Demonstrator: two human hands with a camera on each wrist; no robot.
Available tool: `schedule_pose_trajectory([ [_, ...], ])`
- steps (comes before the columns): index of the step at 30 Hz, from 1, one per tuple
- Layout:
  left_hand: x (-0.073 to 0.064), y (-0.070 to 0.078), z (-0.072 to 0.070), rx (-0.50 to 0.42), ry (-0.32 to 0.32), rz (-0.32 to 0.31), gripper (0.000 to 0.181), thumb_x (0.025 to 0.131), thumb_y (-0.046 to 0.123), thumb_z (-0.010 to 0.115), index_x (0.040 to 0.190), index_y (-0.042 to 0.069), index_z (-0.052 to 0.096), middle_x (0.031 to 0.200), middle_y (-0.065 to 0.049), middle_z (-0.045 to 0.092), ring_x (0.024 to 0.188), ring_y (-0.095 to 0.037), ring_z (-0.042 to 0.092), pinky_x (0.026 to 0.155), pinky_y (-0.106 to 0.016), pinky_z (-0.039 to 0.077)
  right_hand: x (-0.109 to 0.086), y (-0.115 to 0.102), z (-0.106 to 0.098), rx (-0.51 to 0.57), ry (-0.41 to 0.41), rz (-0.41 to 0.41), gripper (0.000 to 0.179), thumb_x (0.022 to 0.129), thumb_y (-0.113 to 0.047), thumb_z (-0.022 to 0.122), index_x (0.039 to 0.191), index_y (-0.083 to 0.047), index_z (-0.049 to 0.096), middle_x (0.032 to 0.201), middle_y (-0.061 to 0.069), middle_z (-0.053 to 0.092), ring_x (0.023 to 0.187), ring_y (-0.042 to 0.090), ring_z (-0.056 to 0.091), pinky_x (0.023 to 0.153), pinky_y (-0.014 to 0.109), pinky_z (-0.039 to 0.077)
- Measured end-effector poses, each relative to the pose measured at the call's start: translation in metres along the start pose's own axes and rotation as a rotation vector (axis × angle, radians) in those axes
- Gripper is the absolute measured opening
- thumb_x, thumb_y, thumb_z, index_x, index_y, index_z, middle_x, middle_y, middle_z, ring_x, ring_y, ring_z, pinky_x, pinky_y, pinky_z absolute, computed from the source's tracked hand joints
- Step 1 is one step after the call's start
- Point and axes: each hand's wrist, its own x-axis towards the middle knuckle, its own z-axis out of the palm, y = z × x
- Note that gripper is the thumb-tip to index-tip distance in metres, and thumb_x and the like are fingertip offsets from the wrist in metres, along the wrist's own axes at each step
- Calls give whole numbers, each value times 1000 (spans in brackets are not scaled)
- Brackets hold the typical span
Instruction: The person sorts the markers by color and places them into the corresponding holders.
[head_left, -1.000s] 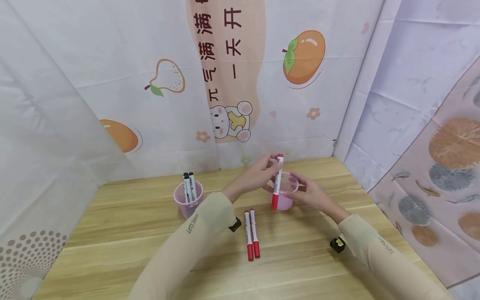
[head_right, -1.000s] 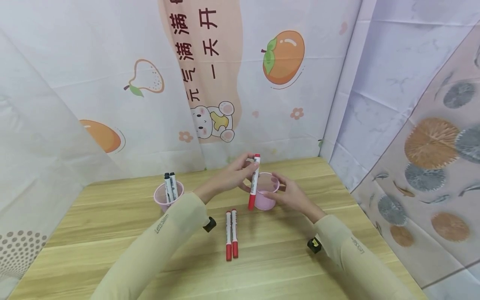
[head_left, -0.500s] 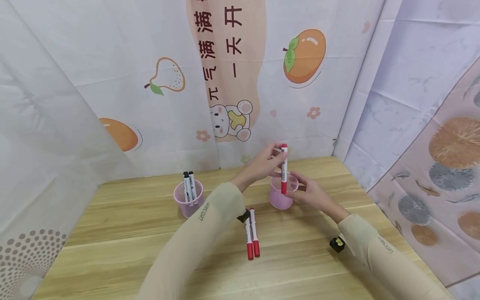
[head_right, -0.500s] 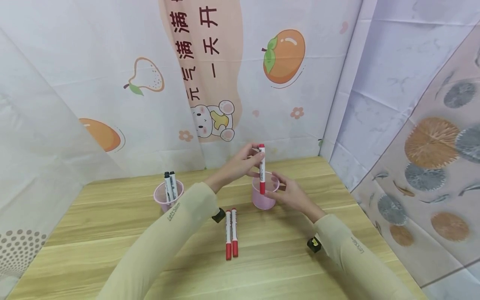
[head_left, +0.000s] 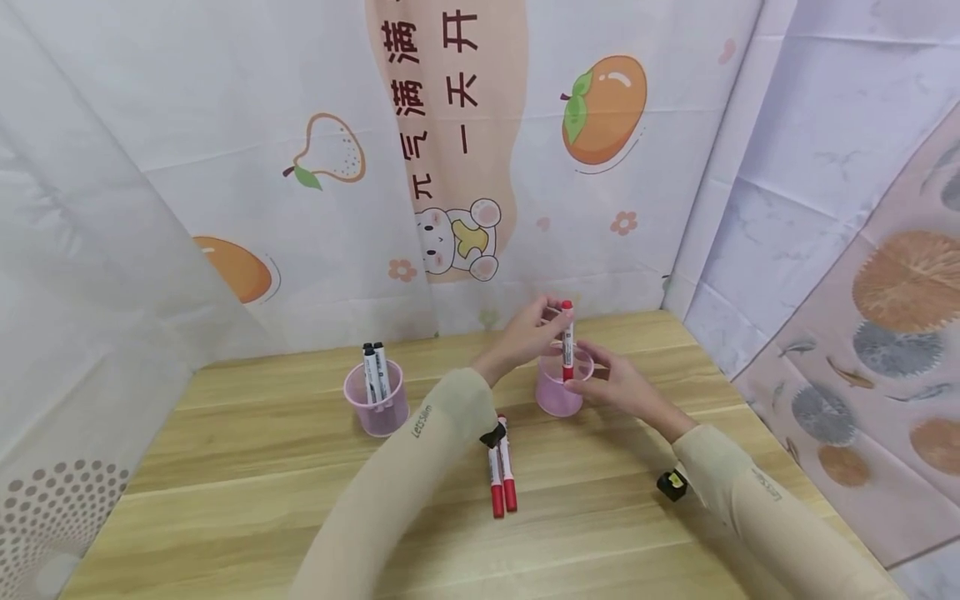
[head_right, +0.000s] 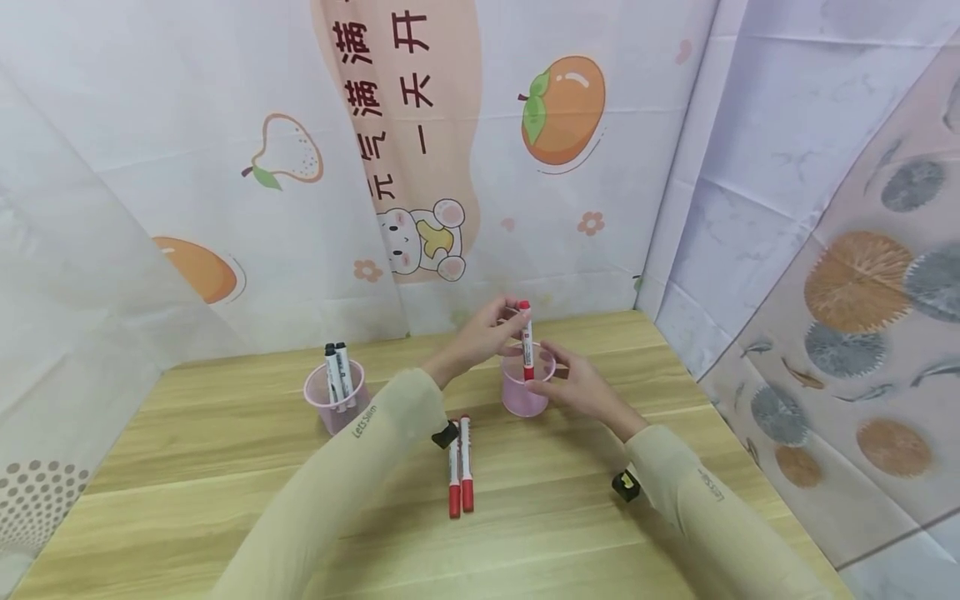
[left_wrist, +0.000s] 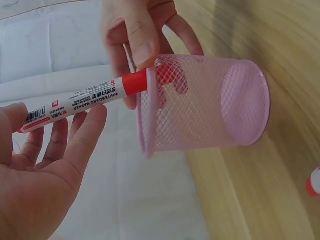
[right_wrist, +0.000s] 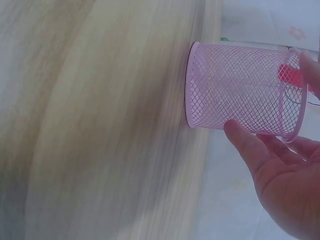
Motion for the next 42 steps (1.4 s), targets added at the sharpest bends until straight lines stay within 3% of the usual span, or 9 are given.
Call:
schedule_pose_trajectory([
  [8, 0, -14, 6, 1, 11, 6, 34, 106, 30, 56, 130, 6, 56, 110, -10, 63, 99, -23, 68, 83, -36, 62, 0, 1, 0, -4, 2, -12, 82, 90, -20, 79, 155, 3, 34, 151, 27, 44, 125, 46, 56, 98, 44, 56],
  [13, 1, -21, 8, 4, 27, 9, 32, 107, 27, 54, 134, 10, 53, 113, -11, 61, 98, -25, 69, 85, -39, 62, 0, 1, 2, -23, 19, -20, 84, 90, -21, 80, 154, 5, 33, 153, 28, 41, 125, 47, 55, 100, 47, 54],
  [21, 3, -27, 13, 13, 44, 15, 33, 107, 26, 55, 133, 6, 54, 113, -11, 62, 98, -27, 69, 87, -43, 62, 2, 2, 4, -18, 35, -14, 87, 89, -21, 81, 153, 9, 31, 150, 30, 42, 126, 49, 54, 102, 51, 52],
  [27, 1, -30, 17, 31, 25, 11, 31, 107, 27, 55, 132, 9, 55, 113, -10, 62, 96, -26, 70, 86, -44, 62, 2, 0, 1, -132, 53, -23, 83, 86, -28, 84, 150, 5, 41, 151, 26, 45, 124, 51, 55, 99, 58, 52],
  [33, 1, -34, 20, 39, 16, 27, 35, 107, 27, 54, 133, 4, 54, 114, -10, 61, 94, -28, 70, 87, -48, 61, 3, -4, -1, -166, 65, -14, 82, 84, -26, 86, 147, 6, 45, 145, 27, 51, 116, 51, 60, 93, 52, 57],
  [37, 1, -36, 21, 49, 20, 27, 31, 107, 26, 54, 131, 6, 56, 114, -10, 61, 94, -28, 69, 88, -49, 60, 3, -5, 0, -160, 77, 6, 82, 83, -25, 87, 146, 8, 45, 142, 28, 53, 116, 50, 61, 93, 50, 58],
  [42, 1, -38, 21, 111, 32, 38, 31, 107, 27, 55, 131, 8, 58, 115, -7, 62, 99, -22, 66, 89, -42, 60, 3, -5, 0, -144, 81, 6, 81, 83, -21, 86, 146, 8, 44, 143, 29, 52, 117, 49, 60, 96, 50, 56],
])
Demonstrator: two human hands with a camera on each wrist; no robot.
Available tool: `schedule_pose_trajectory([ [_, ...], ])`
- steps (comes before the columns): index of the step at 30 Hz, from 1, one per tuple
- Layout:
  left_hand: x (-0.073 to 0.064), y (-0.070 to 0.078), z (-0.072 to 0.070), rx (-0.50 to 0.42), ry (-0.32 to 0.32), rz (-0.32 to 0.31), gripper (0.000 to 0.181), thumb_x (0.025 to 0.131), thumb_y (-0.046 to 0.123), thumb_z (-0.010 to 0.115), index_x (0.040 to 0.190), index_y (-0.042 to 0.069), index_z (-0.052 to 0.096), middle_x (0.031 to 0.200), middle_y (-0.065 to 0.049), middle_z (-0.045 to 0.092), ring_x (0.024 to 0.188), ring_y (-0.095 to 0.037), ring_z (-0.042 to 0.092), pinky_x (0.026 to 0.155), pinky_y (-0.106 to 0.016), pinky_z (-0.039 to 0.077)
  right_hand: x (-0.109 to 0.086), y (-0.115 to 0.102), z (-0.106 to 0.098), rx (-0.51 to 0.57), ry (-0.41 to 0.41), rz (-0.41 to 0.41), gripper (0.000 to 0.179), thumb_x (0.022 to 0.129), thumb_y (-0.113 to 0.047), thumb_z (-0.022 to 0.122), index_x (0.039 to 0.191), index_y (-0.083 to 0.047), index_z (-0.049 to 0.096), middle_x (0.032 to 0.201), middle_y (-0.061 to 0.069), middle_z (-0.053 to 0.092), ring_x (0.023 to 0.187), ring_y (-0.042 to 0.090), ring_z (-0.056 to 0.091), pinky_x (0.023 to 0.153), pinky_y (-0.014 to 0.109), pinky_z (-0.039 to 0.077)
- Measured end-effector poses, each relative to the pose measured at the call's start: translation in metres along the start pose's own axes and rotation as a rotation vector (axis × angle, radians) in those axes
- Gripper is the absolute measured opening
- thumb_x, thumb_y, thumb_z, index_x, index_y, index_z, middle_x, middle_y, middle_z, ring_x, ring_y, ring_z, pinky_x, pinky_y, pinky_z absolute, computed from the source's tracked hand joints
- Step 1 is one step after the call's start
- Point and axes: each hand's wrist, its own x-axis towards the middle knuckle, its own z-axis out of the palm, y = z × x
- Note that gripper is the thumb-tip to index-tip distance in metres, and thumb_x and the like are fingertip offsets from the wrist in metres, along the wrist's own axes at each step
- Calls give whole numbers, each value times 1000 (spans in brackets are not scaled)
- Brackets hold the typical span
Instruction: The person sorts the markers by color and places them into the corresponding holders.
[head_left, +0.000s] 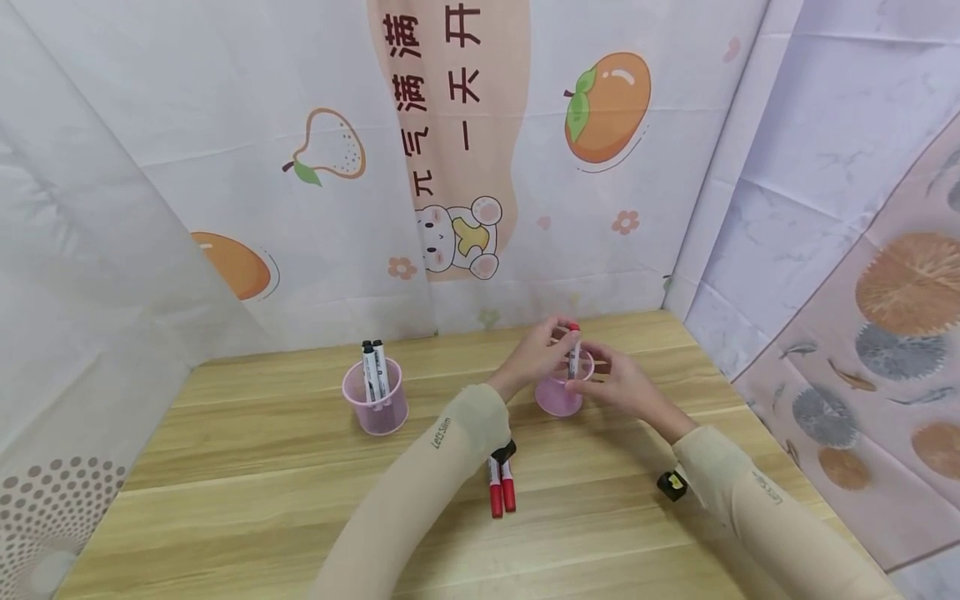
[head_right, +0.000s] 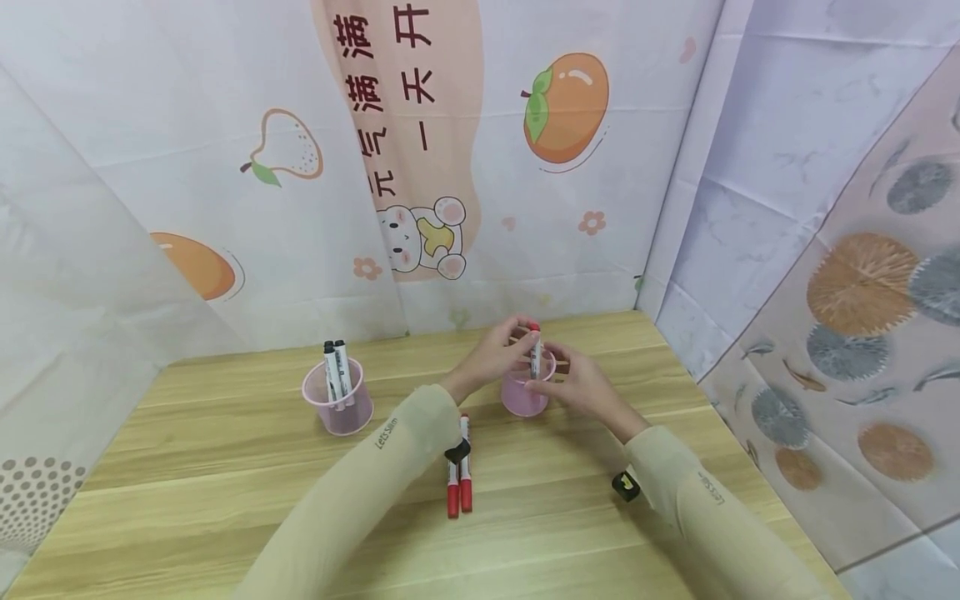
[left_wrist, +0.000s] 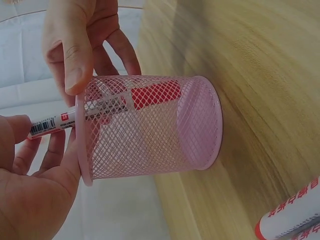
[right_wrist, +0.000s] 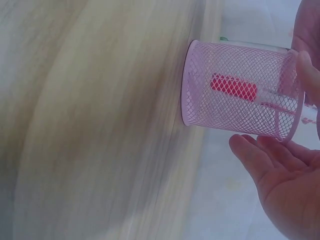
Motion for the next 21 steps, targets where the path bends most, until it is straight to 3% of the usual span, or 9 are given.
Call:
schedule_pose_trajectory([
  [6, 0, -2, 1, 104, 5, 13, 29, 106, 25, 56, 128, 7, 61, 117, -5, 65, 105, -17, 61, 85, -26, 57, -2, -3, 1, 18, 7, 18, 83, 83, -23, 87, 146, 8, 44, 142, 30, 52, 118, 49, 60, 96, 50, 56],
  [13, 1, 2, 1, 107, -27, -41, 32, 107, 20, 55, 132, 2, 59, 120, -10, 64, 105, -19, 62, 82, -24, 59, -4, -3, 1, 30, -1, 46, 84, 83, -25, 87, 147, 8, 42, 144, 30, 50, 119, 49, 59, 95, 49, 57],
  [21, 3, 2, 1, 77, -8, -89, 31, 107, 22, 55, 130, 3, 60, 115, -6, 65, 101, -17, 63, 82, -24, 59, -4, -4, 1, 39, -11, 43, 85, 85, -26, 85, 148, 9, 40, 145, 30, 48, 120, 49, 58, 95, 48, 57],
])
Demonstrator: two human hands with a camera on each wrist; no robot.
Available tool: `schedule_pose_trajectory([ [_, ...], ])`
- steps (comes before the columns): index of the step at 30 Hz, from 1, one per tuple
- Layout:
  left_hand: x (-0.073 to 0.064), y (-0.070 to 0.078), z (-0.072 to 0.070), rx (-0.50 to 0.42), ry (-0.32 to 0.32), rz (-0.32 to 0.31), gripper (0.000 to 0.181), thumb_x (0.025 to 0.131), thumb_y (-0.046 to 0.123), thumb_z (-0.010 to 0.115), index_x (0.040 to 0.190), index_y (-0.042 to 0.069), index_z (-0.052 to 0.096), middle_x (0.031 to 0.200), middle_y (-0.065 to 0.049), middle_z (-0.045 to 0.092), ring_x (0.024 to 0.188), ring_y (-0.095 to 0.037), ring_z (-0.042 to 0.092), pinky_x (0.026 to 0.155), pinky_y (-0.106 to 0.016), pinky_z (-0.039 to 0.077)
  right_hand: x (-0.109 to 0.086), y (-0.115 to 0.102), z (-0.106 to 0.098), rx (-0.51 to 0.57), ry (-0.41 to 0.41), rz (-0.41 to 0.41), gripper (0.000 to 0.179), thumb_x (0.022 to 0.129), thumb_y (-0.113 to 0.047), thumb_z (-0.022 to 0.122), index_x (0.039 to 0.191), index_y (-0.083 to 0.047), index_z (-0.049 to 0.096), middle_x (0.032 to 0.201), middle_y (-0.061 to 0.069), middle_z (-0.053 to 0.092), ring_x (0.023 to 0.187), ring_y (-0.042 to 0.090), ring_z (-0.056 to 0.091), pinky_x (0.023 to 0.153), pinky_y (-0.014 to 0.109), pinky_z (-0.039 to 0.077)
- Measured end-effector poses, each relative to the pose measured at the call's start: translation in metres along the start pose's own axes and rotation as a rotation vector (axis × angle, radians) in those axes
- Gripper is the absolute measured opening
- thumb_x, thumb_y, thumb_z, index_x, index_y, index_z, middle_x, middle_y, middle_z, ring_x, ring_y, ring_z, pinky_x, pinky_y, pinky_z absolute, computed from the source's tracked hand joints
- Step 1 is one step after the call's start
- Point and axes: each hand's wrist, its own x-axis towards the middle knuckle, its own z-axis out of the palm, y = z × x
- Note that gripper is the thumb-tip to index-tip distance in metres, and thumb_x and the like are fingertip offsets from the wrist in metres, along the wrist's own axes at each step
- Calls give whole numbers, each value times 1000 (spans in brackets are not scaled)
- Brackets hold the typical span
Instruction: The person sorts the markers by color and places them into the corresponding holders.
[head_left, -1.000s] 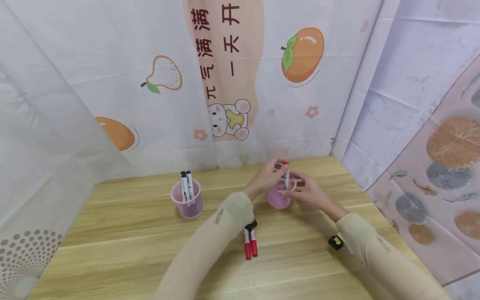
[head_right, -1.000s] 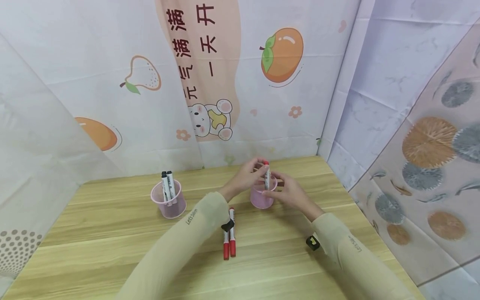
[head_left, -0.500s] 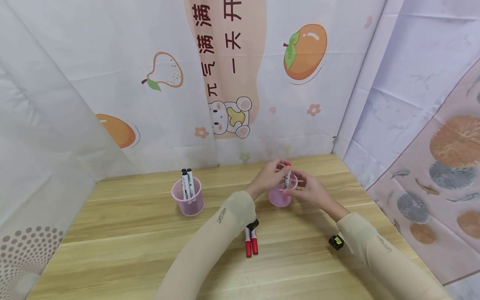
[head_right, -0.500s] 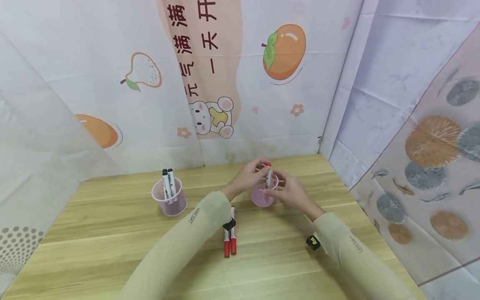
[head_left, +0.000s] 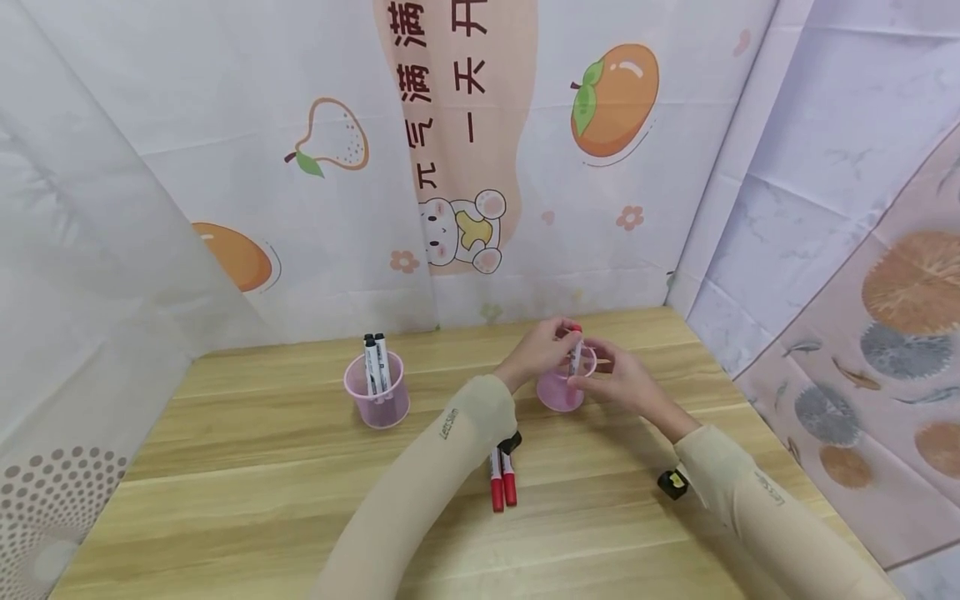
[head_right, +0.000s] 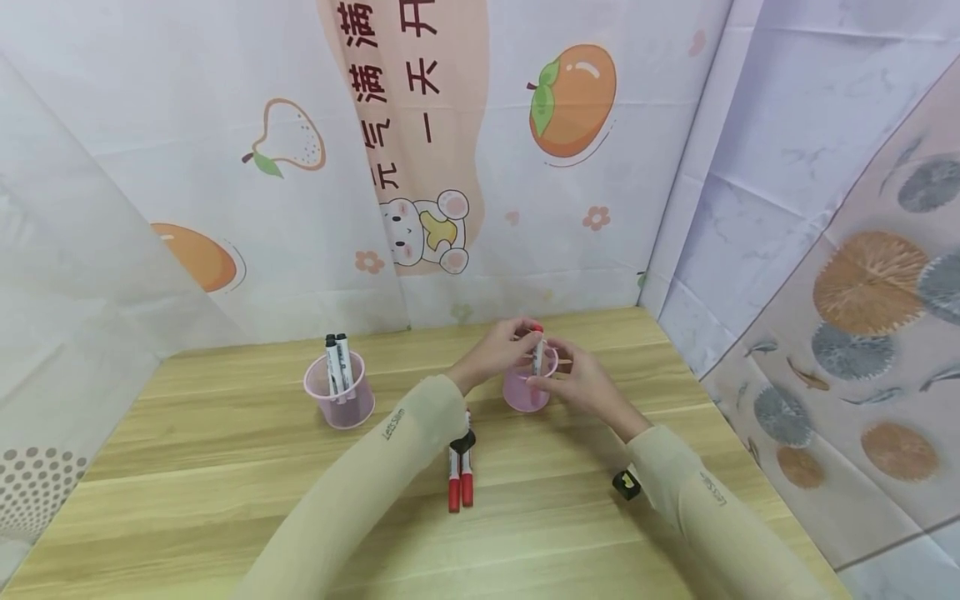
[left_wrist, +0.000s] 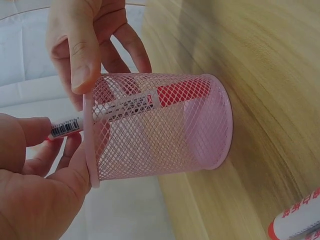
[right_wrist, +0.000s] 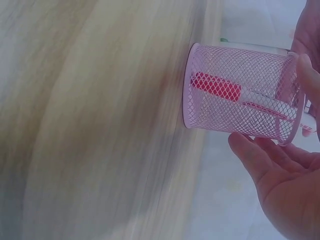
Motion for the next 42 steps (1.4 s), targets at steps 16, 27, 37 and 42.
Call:
schedule_pose_trajectory([
  [16, 2, 0, 10, 128, 199, 17, 21, 105, 19, 58, 121, 9, 66, 111, -3, 68, 104, -18, 64, 89, -26, 55, 1, 2, 0, 13, 6, 11, 86, 85, -27, 85, 150, 7, 40, 145, 30, 49, 120, 47, 59, 94, 47, 58],
  [27, 6, -5, 16, 220, 271, 55, 26, 103, 16, 59, 127, 9, 65, 111, -7, 70, 100, -19, 66, 87, -26, 56, 2, 4, 0, 8, 5, 12, 87, 84, -29, 86, 150, 6, 40, 142, 29, 52, 119, 47, 60, 93, 44, 58],
  [37, 6, -2, 17, 243, 278, 7, 29, 102, 14, 61, 130, 13, 64, 110, -2, 68, 99, -16, 65, 86, -26, 56, 2, 6, 0, 41, 0, 3, 85, 84, -24, 86, 149, 7, 40, 141, 30, 53, 119, 48, 59, 93, 44, 59],
  [42, 4, -1, 17, 224, 280, 7, 29, 101, 13, 61, 130, 13, 64, 110, -2, 68, 99, -16, 65, 86, -25, 56, 1, 4, 1, 38, 3, 0, 85, 85, -23, 85, 149, 7, 40, 141, 30, 52, 119, 48, 60, 93, 44, 58],
])
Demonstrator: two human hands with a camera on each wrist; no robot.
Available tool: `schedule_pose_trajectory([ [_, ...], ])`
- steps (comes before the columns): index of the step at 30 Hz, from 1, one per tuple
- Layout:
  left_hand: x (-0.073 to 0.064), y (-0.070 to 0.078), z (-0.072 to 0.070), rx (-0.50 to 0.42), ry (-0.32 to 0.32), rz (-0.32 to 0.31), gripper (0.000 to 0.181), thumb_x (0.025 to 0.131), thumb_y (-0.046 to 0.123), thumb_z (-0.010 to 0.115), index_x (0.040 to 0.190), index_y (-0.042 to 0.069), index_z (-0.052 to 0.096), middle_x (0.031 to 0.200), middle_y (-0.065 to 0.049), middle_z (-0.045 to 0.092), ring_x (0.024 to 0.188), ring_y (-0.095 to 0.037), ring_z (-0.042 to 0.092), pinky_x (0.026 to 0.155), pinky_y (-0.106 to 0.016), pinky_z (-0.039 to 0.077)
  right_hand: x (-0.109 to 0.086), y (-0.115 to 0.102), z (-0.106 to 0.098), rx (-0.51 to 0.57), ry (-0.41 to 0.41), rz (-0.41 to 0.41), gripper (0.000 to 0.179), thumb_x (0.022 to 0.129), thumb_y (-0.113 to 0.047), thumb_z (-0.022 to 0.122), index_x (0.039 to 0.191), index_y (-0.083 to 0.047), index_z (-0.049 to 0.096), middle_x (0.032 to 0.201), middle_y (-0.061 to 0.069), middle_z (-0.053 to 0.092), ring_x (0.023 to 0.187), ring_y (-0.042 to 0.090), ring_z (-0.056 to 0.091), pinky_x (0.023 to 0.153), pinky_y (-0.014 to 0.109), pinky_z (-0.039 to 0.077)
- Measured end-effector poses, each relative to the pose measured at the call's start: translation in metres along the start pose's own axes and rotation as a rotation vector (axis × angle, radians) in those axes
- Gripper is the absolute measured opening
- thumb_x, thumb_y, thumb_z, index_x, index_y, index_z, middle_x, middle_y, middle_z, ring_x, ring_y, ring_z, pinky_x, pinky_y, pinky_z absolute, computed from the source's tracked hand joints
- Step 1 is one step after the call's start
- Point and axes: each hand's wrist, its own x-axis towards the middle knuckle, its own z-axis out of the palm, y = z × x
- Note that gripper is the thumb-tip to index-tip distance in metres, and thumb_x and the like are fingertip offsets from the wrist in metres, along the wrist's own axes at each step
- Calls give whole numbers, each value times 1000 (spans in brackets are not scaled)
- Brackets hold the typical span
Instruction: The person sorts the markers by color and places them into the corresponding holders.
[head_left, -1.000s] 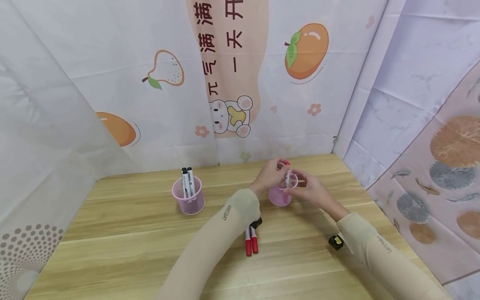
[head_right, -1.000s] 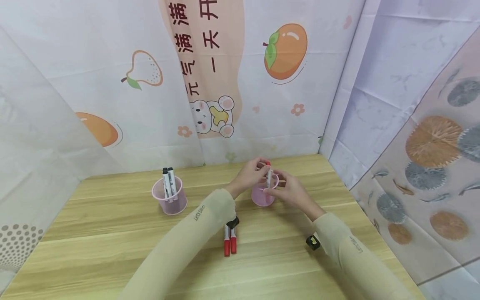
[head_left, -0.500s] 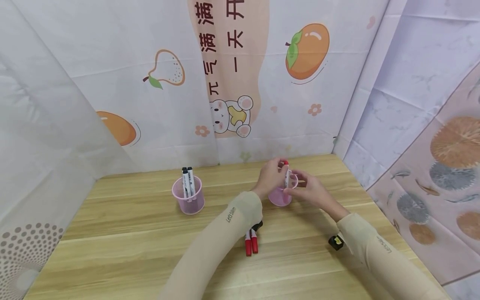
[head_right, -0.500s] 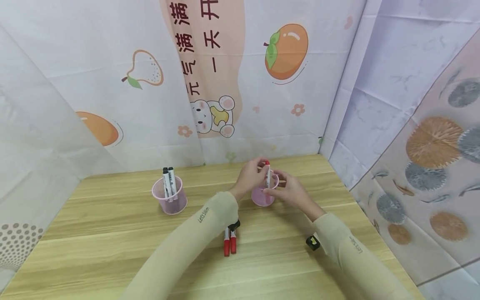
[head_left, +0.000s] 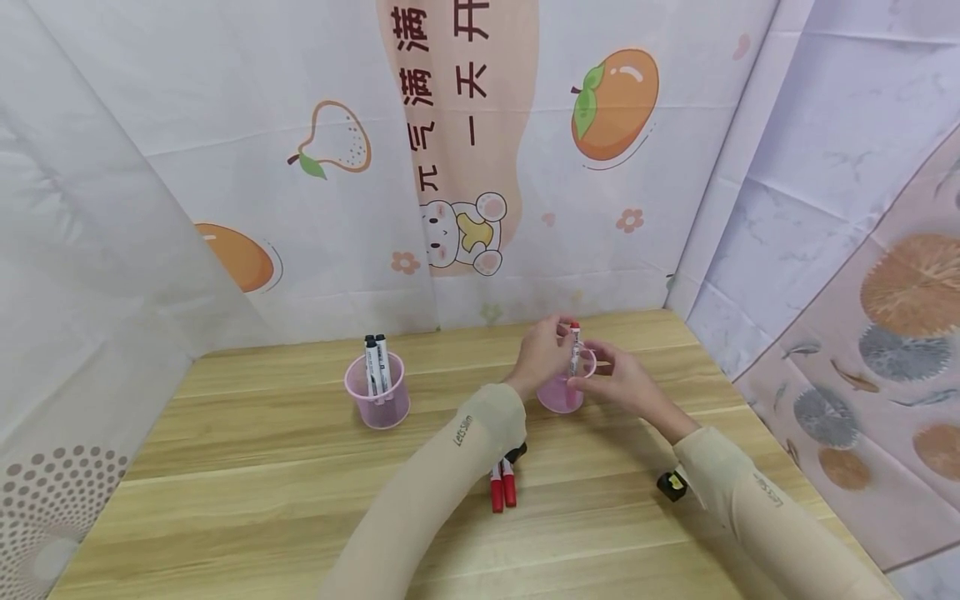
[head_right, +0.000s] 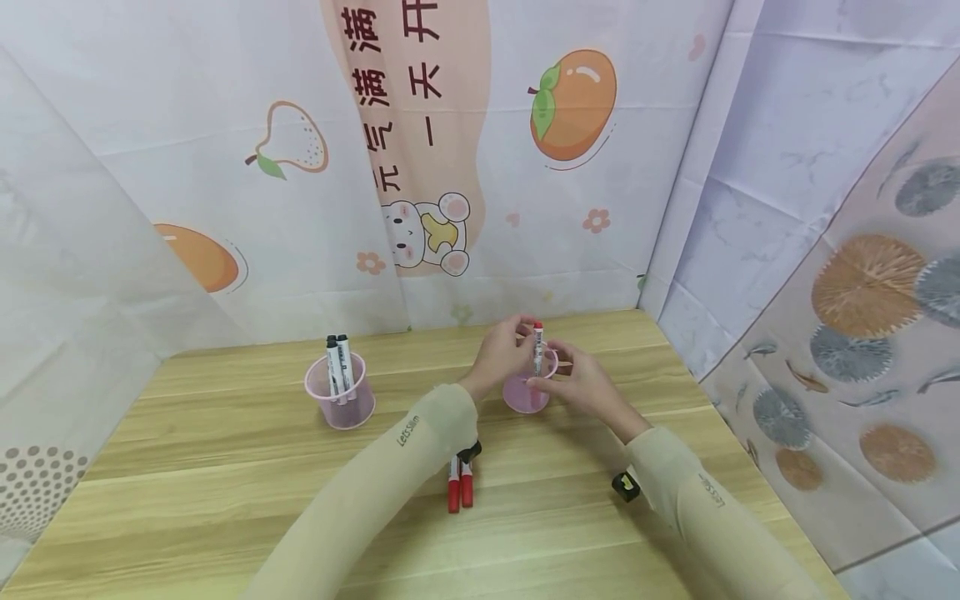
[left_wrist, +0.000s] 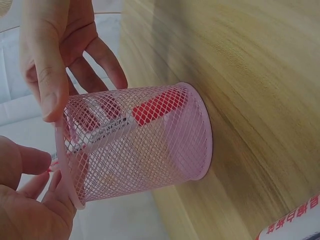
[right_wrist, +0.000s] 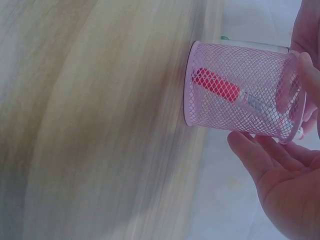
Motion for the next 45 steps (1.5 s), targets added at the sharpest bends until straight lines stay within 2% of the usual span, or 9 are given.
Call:
schedule_pose_trajectory([
  [4, -6, 3, -9, -4, -14, 51, 32, 101, 11, 60, 133, 10, 61, 114, -6, 68, 101, -15, 65, 86, -23, 55, 0, -2, 2, 1, -9, -4, 85, 85, -24, 85, 149, 8, 39, 143, 30, 51, 119, 47, 60, 93, 44, 58],
  [10, -17, 19, -42, 58, -80, 188, 36, 101, 9, 60, 136, 5, 57, 122, -12, 66, 107, -22, 65, 91, -27, 56, 1, -3, 2, -5, -4, -13, 86, 85, -25, 85, 150, 7, 39, 143, 30, 51, 120, 47, 59, 96, 46, 57],
  [13, -24, 21, -59, 164, -154, 234, 33, 101, 13, 59, 133, 4, 59, 124, -12, 66, 110, -22, 63, 94, -30, 56, 1, -3, 1, -16, 5, 8, 87, 84, -29, 86, 151, 4, 40, 141, 28, 53, 119, 46, 60, 95, 46, 57],
  [19, -43, 13, -81, 511, -330, 309, 28, 104, 22, 57, 126, 7, 65, 117, -6, 70, 104, -17, 64, 90, -29, 55, 0, -2, 0, -32, 1, 30, 90, 83, -31, 87, 151, 4, 40, 141, 28, 54, 120, 45, 60, 95, 46, 57],
  [24, -65, 6, -91, 596, -436, 246, 32, 102, 23, 61, 130, 7, 63, 117, -7, 69, 100, -16, 63, 85, -29, 56, 0, -3, 0, -30, -3, 41, 91, 83, -32, 87, 151, 4, 39, 142, 28, 53, 121, 46, 59, 95, 47, 57],
  [28, -77, -8, -94, 630, -471, 202, 33, 100, 26, 64, 128, 9, 64, 116, -6, 69, 94, -15, 63, 83, -31, 56, 1, -4, 1, -13, -3, 39, 91, 83, -31, 87, 151, 4, 38, 143, 29, 51, 121, 47, 58, 95, 47, 57],
  [32, -88, -24, -95, 657, -466, 184, 27, 97, 26, 68, 118, 8, 68, 107, -5, 70, 84, -14, 59, 77, -32, 54, 1, -3, 1, -19, -2, 37, 92, 82, -33, 87, 152, 4, 39, 143, 29, 51, 121, 46, 59, 95, 47, 57],
  [37, -99, -41, -94, 624, -447, 137, 25, 91, 27, 76, 105, 7, 71, 85, 2, 63, 76, -14, 54, 66, -30, 48, 0, -2, -1, -35, 2, 40, 92, 82, -36, 87, 151, 3, 40, 143, 27, 52, 121, 45, 60, 95, 47, 57],
  [45, -107, -62, -87, 593, -429, 27, 30, 91, 34, 77, 104, 9, 68, 83, 4, 57, 73, -13, 52, 64, -27, 46, 0, -3, 1, -22, 5, 31, 91, 82, -32, 87, 151, 4, 40, 143, 28, 52, 120, 47, 59, 94, 46, 58],
])
